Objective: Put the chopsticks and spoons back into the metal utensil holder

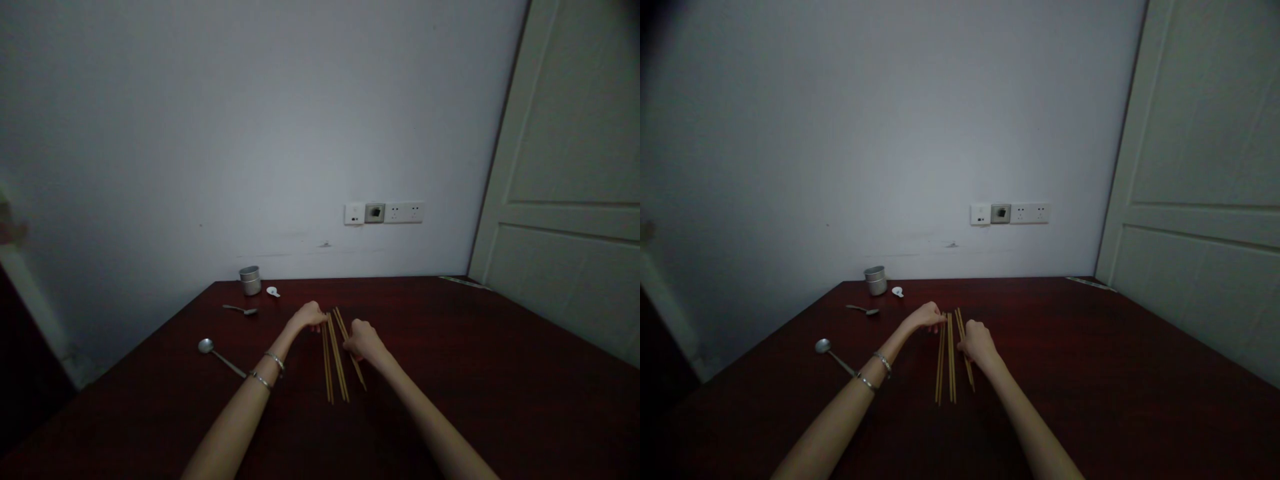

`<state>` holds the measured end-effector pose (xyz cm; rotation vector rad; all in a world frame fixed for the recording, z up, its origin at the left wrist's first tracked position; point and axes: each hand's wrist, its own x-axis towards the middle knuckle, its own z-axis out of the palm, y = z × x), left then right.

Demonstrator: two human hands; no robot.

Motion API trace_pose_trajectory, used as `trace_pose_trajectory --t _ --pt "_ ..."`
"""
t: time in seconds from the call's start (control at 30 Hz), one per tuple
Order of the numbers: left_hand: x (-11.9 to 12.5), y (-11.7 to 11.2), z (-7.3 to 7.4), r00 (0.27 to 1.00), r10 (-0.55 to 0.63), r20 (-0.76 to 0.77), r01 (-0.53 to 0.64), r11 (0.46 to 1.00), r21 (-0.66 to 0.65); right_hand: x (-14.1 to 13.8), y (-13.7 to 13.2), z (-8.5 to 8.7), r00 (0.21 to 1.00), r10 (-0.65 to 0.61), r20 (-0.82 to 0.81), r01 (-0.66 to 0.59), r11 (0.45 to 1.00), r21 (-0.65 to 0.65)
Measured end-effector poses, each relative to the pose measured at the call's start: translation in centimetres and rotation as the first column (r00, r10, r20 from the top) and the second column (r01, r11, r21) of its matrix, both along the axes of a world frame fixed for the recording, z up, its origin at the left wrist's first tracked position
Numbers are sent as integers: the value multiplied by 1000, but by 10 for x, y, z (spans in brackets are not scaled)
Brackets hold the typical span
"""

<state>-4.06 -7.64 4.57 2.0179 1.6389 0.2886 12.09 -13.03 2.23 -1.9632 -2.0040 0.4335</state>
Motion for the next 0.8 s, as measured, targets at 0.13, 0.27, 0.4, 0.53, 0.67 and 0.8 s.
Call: trace_pose_trajectory --t 0.13,0.27,0.4,0.53,0.67,0.8 --pt "-4 3 -3 1000 0 15 0 1000 -14 -2 -11 1 999 32 35 -33 998 50" --pt "-8 6 -8 999 -17 35 17 1000 -9 -1 -21 5 998 52 32 -54 997 63" --pt "-10 7 -9 999 -10 43 11 1000 -22 0 -23 6 999 51 2 -51 998 44" --pt "-9 5 -7 999 -1 35 3 999 -52 0 -21 2 998 50 -31 -49 998 48" --pt "-7 2 -6 1000 -1 26 3 997 -79 0 -18 -3 994 51 -95 -48 998 36" --pt "-5 0 -7 1000 -20 12 21 994 -108 -2 -17 -6 980 47 -192 -51 999 -16"
